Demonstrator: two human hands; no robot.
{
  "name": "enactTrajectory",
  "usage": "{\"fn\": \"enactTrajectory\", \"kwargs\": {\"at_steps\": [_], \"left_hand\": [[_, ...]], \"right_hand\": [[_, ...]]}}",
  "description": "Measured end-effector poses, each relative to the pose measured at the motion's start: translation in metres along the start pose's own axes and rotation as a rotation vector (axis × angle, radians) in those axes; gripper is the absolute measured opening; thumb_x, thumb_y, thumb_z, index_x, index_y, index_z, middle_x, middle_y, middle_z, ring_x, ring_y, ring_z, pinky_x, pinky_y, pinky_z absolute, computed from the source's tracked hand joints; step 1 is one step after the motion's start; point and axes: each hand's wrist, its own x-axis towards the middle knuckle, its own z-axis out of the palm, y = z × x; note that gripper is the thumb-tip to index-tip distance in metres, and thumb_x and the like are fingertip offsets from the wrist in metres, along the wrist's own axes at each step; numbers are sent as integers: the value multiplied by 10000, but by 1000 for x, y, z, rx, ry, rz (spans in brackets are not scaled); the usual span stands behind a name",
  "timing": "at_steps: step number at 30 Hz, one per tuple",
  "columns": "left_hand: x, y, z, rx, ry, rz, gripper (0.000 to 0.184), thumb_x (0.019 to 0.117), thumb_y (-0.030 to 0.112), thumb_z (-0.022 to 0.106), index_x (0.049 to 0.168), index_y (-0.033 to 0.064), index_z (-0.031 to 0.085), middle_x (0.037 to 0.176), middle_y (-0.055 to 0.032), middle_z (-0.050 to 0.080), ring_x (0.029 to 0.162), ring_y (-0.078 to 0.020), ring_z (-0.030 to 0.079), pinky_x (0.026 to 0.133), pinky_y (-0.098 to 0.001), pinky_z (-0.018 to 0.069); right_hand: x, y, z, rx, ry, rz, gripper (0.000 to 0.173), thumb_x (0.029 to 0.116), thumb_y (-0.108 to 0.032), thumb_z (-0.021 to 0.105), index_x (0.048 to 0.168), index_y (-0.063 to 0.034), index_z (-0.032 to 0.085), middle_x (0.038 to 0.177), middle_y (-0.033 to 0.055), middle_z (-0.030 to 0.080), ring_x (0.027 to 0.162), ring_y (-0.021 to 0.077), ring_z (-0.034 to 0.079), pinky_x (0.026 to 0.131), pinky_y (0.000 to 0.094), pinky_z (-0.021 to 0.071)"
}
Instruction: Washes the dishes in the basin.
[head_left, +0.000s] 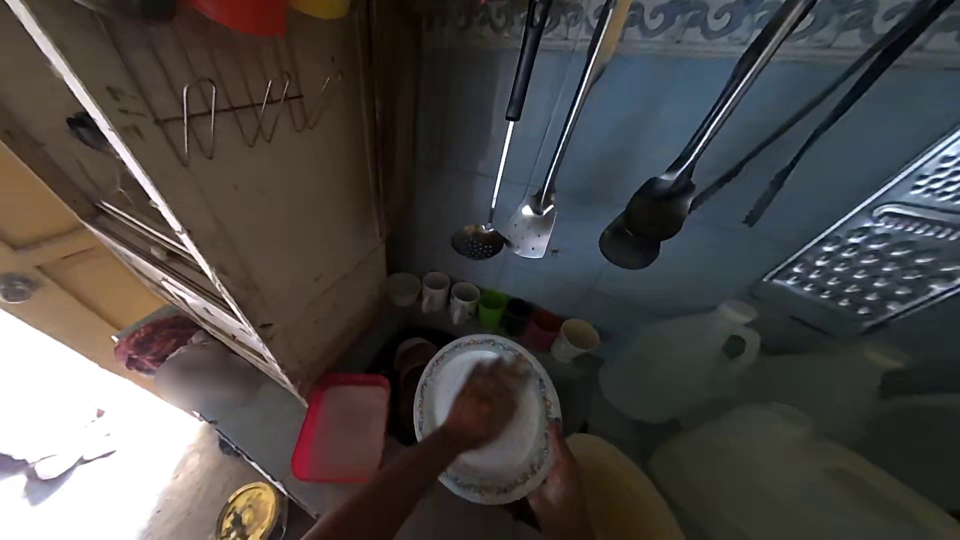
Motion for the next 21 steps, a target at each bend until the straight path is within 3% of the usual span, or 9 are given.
{"fn": "enactTrajectory", "kwargs": {"at_steps": [2,4,6,8,11,13,15,18,21], "left_hand": [[26,-36,-8,66,21,-338,499,1089,264,377,1542,72,461,1635,-165,368,1545,-342,283,1252,-570,203],[34,-43,-12,49,15,-509,543,1097,303,365,1570,39,392,1672,-174,281,1570,-345,207,1261,-567,166],[19,-18,-8,-9,33,-414,571,1089,304,378,1568,-7,368,1663,-206,282,1562,-365,225,1263,-568,161],[-10,20,3,-106,53,-191,593,1097,360,332,1566,2,382,1648,-211,317,1549,-374,259,1251,-607,170],[-29,46,19,-288,183,26,697,1094,488,187,1520,12,468,1608,-246,374,1528,-388,306,1228,-644,172],[-10,29,14,-236,238,-39,626,1094,418,234,1498,29,511,1593,-253,395,1514,-430,315,1219,-670,173],[23,-4,2,-127,288,-259,524,1060,284,361,1476,15,534,1587,-274,391,1506,-467,308,1204,-694,175],[51,-37,-8,-96,260,-564,562,1074,279,359,1576,26,372,1677,-221,229,1570,-406,157,1241,-653,86],[31,-4,6,-123,262,-285,549,1065,268,347,1515,-27,457,1614,-267,347,1524,-453,274,1219,-664,174]], "right_hand": [[-1,10,-3,-4,26,34,380,1119,-247,325,1419,-56,459,1164,41,676,1009,67,687,837,280,607],[-4,15,0,15,19,54,351,1114,-224,330,1394,-57,460,1123,36,690,972,68,702,806,275,617],[0,18,1,6,-17,28,368,1112,-224,320,1415,-52,438,1153,30,681,999,57,693,837,263,608],[9,19,-4,-3,-105,-13,425,1108,-266,324,1467,-50,395,1221,21,664,1063,48,670,898,257,588],[20,18,-10,21,-224,-21,518,1051,-379,473,1467,-76,408,1207,-42,696,1057,8,673,886,218,579],[13,22,-7,-34,-174,-11,421,1056,-299,446,1394,-50,462,1135,-13,696,1005,35,681,865,245,589],[-3,17,3,-112,-125,57,464,1070,-246,370,1472,-14,384,1234,43,636,1068,47,652,915,253,570],[-15,17,14,-104,-58,120,419,1092,-202,348,1467,-18,385,1211,73,640,1027,63,671,862,251,588],[-4,27,6,-38,-128,73,423,1089,-195,339,1473,-23,387,1223,55,641,1062,60,660,905,255,576]]}}
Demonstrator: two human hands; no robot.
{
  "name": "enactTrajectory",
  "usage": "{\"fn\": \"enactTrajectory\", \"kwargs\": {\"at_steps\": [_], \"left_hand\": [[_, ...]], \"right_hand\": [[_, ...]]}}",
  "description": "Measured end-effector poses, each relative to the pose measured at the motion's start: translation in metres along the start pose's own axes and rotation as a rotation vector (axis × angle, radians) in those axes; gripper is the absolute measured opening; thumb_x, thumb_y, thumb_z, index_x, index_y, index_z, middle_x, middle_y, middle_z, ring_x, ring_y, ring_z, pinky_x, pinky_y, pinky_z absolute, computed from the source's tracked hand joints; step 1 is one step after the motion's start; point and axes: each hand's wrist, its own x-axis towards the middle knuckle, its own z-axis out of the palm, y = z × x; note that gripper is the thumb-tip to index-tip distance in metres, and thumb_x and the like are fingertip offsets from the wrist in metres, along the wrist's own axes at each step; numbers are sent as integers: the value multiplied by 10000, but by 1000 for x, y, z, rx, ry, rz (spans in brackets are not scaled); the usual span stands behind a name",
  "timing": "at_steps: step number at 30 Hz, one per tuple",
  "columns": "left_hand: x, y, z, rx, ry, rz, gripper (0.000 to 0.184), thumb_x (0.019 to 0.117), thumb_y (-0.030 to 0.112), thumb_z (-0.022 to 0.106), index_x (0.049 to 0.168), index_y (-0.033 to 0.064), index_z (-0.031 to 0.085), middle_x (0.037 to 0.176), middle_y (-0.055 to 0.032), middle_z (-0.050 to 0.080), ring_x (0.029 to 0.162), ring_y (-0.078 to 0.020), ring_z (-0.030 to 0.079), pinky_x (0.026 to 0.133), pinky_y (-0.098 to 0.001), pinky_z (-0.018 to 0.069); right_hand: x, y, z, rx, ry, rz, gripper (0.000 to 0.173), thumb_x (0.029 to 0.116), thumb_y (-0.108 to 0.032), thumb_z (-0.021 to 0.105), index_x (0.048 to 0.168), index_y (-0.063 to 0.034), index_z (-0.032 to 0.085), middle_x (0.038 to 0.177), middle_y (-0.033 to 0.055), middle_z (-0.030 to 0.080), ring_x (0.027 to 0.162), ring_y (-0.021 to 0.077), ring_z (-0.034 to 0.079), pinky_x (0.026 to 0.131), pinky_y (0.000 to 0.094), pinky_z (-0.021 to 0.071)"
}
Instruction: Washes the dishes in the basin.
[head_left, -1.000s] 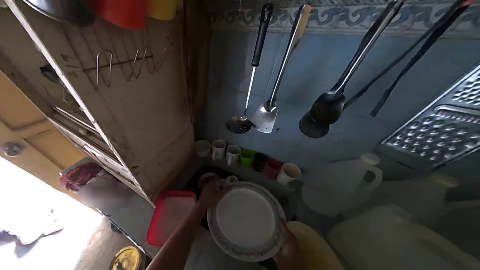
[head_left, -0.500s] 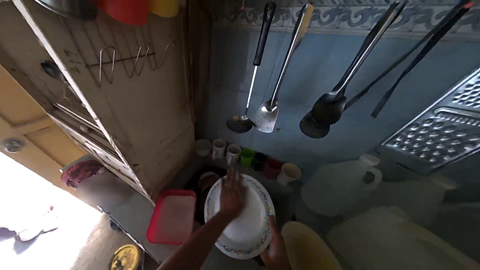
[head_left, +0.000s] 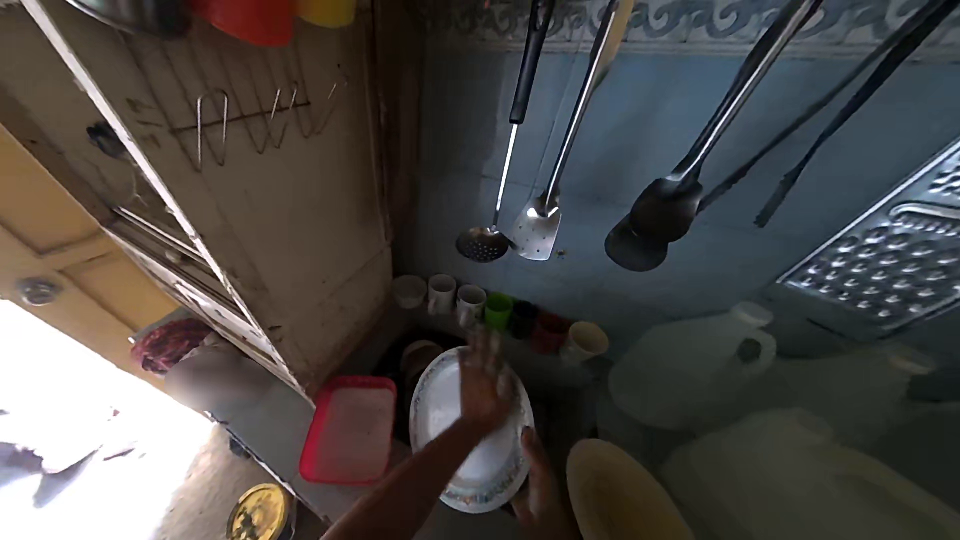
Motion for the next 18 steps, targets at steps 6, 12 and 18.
{"fn": "enactTrajectory", "kwargs": {"at_steps": [6,12,18], "left_hand": [[-4,-3,-3,110,-35,227,486,1062,313,390,1455,106,587,1557,-235,460,1478,-471,361,1174,-733,187],[14,-26,-5,207,29,-171,608,1077,373,347,1572,22,382,1650,-250,281,1545,-441,224,1217,-689,143],[-64,22,4,-16,-102,264,611,1079,376,264,1514,1,474,1588,-204,431,1505,-401,350,1211,-660,204]], "right_hand": [[1,-9,-6,14,38,-32,359,1103,-169,267,1386,-19,428,1114,10,656,988,19,666,860,225,582],[4,-2,-5,66,38,-43,366,1102,-205,303,1390,-26,442,1133,38,689,1006,72,697,859,272,607],[26,-18,-9,-6,-5,-131,406,1098,-295,336,1419,-70,444,1171,-36,677,1040,8,660,888,232,574]]}}
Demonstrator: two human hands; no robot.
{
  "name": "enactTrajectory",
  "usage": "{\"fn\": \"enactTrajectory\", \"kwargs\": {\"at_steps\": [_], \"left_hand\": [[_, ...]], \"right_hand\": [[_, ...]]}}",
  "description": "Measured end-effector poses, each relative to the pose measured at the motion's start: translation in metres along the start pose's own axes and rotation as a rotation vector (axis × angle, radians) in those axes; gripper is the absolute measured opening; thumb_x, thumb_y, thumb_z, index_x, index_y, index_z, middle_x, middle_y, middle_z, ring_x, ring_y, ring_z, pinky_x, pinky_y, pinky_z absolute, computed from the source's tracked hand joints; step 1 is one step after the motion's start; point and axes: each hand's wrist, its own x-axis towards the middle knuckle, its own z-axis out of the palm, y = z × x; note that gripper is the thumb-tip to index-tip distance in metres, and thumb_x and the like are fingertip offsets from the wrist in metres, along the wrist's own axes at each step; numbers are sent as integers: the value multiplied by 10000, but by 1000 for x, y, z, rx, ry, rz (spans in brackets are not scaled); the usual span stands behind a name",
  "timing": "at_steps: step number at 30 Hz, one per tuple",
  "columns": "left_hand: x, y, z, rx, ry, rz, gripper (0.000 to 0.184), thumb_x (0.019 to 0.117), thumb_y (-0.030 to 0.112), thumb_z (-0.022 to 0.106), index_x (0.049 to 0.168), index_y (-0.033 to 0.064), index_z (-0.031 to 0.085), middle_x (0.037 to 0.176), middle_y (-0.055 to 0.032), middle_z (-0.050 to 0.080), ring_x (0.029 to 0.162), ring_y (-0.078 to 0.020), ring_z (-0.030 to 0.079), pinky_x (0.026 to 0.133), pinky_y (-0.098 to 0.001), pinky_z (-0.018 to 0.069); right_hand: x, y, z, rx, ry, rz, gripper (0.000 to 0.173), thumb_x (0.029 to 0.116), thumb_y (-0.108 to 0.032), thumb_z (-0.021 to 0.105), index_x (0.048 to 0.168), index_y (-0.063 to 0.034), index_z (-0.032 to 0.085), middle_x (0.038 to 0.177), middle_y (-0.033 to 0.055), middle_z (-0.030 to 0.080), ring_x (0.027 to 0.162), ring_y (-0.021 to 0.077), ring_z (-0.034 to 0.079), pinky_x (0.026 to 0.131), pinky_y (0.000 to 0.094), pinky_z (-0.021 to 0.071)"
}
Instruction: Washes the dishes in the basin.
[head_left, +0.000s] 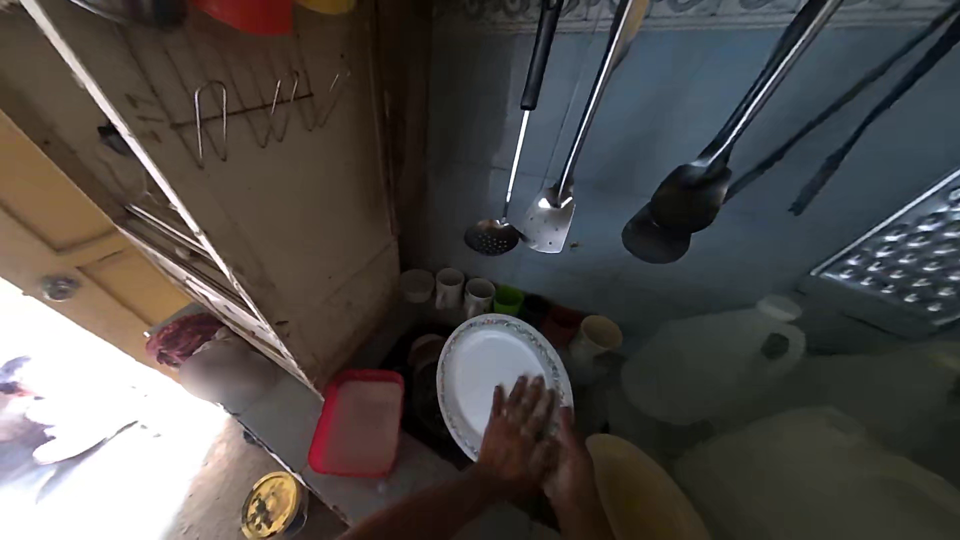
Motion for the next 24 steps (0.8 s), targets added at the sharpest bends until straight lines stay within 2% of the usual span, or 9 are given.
{"fn": "enactTrajectory", "kwargs": {"at_steps": [2,4,6,11,13,15,17,20,24], "left_hand": [[10,-31,-1,130,26,-155,580,1068,337,337,1535,10,447,1600,-208,410,1506,-409,346,1206,-677,219],[34,-66,-10,179,38,-443,607,1074,351,350,1585,24,352,1653,-225,295,1547,-406,245,1226,-662,146],[51,-76,-17,176,63,-577,635,1083,383,335,1602,19,298,1680,-229,209,1568,-402,172,1244,-640,103],[14,4,-3,-29,85,-89,576,1085,329,319,1499,-42,473,1582,-230,426,1505,-407,347,1224,-636,212],[-5,11,0,-25,53,56,577,1076,327,301,1468,-40,513,1550,-217,478,1480,-386,401,1210,-619,246],[-7,-15,-1,87,32,8,563,1088,316,308,1495,-33,482,1567,-212,457,1483,-383,397,1212,-628,248],[14,-51,-13,170,9,-248,559,1057,253,384,1535,-36,418,1604,-235,388,1510,-411,335,1213,-662,205],[57,-87,-33,214,47,-540,593,1082,328,341,1578,2,351,1666,-243,244,1563,-415,178,1240,-646,105],[56,-43,-16,116,128,-217,562,1077,300,376,1497,-63,461,1597,-270,377,1516,-431,311,1236,-636,182]], "right_hand": [[-2,1,-2,1,19,-22,474,1076,-304,361,1474,-48,373,1224,18,650,1076,63,664,909,280,585],[-11,-1,3,19,40,-24,421,1092,-256,335,1459,-51,369,1195,24,656,1055,73,680,886,287,602],[-17,4,8,19,46,-18,408,1090,-225,328,1451,-40,377,1178,21,658,1041,64,681,881,277,601],[-5,-4,13,-102,82,-38,412,1103,-242,323,1444,-21,394,1153,-8,643,1011,-4,643,874,214,561],[-1,-14,10,-122,104,-81,403,1107,-238,306,1422,-7,405,1146,-13,644,1006,-15,640,876,204,558],[-2,-16,4,-56,81,-115,413,1094,-253,315,1425,-18,389,1149,-4,654,1013,25,668,870,248,591],[-11,-15,0,-19,51,-100,447,1060,-272,369,1436,-31,373,1159,-6,658,1026,46,681,876,270,605],[-30,-1,5,-47,42,-5,379,1061,-208,362,1389,-28,424,1113,-3,677,992,50,690,853,274,609],[-30,2,18,-59,50,62,389,1097,-169,305,1435,3,389,1162,28,641,1019,21,661,879,228,580]]}}
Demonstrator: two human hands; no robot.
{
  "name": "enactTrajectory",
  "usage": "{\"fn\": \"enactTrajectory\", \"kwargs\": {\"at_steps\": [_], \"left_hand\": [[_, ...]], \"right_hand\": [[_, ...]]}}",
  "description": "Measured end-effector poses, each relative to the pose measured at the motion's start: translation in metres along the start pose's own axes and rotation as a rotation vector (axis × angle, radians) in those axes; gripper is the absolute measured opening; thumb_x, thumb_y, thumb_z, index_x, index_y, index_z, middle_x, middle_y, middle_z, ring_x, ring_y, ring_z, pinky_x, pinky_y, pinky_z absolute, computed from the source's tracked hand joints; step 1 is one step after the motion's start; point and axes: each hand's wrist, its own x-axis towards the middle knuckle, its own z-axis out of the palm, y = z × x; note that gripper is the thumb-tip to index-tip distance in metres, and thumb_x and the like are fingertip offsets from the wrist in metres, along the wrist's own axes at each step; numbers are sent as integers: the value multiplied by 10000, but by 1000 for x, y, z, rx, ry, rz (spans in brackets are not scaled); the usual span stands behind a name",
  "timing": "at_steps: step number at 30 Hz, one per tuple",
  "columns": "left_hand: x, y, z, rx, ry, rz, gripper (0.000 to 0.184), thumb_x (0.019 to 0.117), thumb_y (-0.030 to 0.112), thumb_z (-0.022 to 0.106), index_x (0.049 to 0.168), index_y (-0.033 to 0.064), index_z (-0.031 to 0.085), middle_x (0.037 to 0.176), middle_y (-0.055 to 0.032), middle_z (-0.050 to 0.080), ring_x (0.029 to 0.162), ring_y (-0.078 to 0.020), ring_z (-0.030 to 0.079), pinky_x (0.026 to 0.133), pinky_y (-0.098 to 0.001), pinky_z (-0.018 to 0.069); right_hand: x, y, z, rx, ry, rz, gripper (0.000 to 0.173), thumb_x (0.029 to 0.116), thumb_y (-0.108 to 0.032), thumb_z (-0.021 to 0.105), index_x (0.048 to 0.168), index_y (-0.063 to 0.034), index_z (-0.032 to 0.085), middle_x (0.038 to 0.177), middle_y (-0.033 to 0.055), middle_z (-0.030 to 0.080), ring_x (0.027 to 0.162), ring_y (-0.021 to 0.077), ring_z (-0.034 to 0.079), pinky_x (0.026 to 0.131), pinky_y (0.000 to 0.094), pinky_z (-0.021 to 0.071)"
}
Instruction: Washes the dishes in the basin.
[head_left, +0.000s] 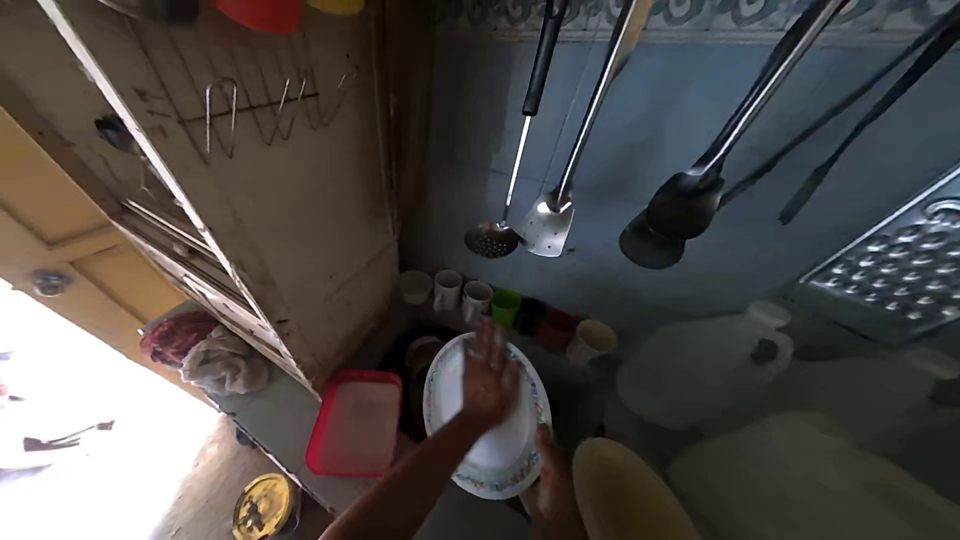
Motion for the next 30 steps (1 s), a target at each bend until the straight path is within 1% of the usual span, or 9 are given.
{"fn": "enactTrajectory", "kwargs": {"at_steps": [3,7,13,16,20,22,25,27,30], "left_hand": [[-51,47,-1,-161,-104,257,532,1080,281,369,1464,-62,507,1553,-226,469,1486,-369,398,1234,-594,243],[-82,54,6,-284,-140,309,503,1060,212,399,1444,-95,509,1530,-244,490,1476,-349,420,1229,-558,279],[32,21,1,11,54,49,423,1025,149,466,1402,32,618,1526,-171,522,1465,-415,414,1214,-609,277],[54,11,-5,-25,92,-57,377,1038,160,481,1320,0,674,1479,-186,566,1456,-445,414,1219,-614,257],[20,42,-12,-150,32,481,284,983,210,597,1101,39,789,1205,-148,746,1241,-385,647,1162,-612,369],[25,38,-17,-102,82,601,233,931,234,634,959,89,814,1040,-95,786,1063,-315,724,1033,-551,495],[42,8,-29,43,155,205,245,899,168,627,905,-15,790,906,-178,767,890,-352,746,827,-519,587],[55,5,-45,17,16,-215,347,1033,202,540,1114,-70,739,1026,-282,734,1010,-459,709,927,-616,530],[44,10,-34,33,188,-14,392,1013,213,511,963,-84,762,891,-270,739,872,-447,734,825,-609,566]], "right_hand": [[16,-14,-8,2,54,-77,326,1103,-230,315,1325,-68,490,1070,-50,693,954,-14,673,831,198,584],[22,-25,-20,-105,94,-122,433,1102,-255,308,1449,-8,386,1194,-5,610,1033,-31,612,890,179,533],[0,0,-16,18,2,-47,320,1077,-154,368,1363,-47,462,1095,-22,697,976,31,696,852,244,607],[-2,3,-13,32,2,-8,319,1045,-74,399,1345,-16,489,1061,13,715,930,65,718,821,261,619],[4,-4,-10,26,-42,8,368,946,77,441,1290,-35,504,1022,-3,712,896,53,712,796,246,616],[3,-9,-12,19,-45,5,348,953,79,448,1276,-32,511,1019,-10,721,898,51,715,803,246,618],[-5,-8,-17,-50,-23,0,384,960,46,487,1344,20,483,1062,19,694,921,48,700,818,241,606],[-9,-10,-19,-110,-76,22,447,924,41,545,1367,40,480,1094,48,688,939,63,696,832,254,602],[-6,-29,-16,-195,-173,131,533,927,23,617,1438,25,465,1224,108,647,1041,100,665,904,281,576]]}}
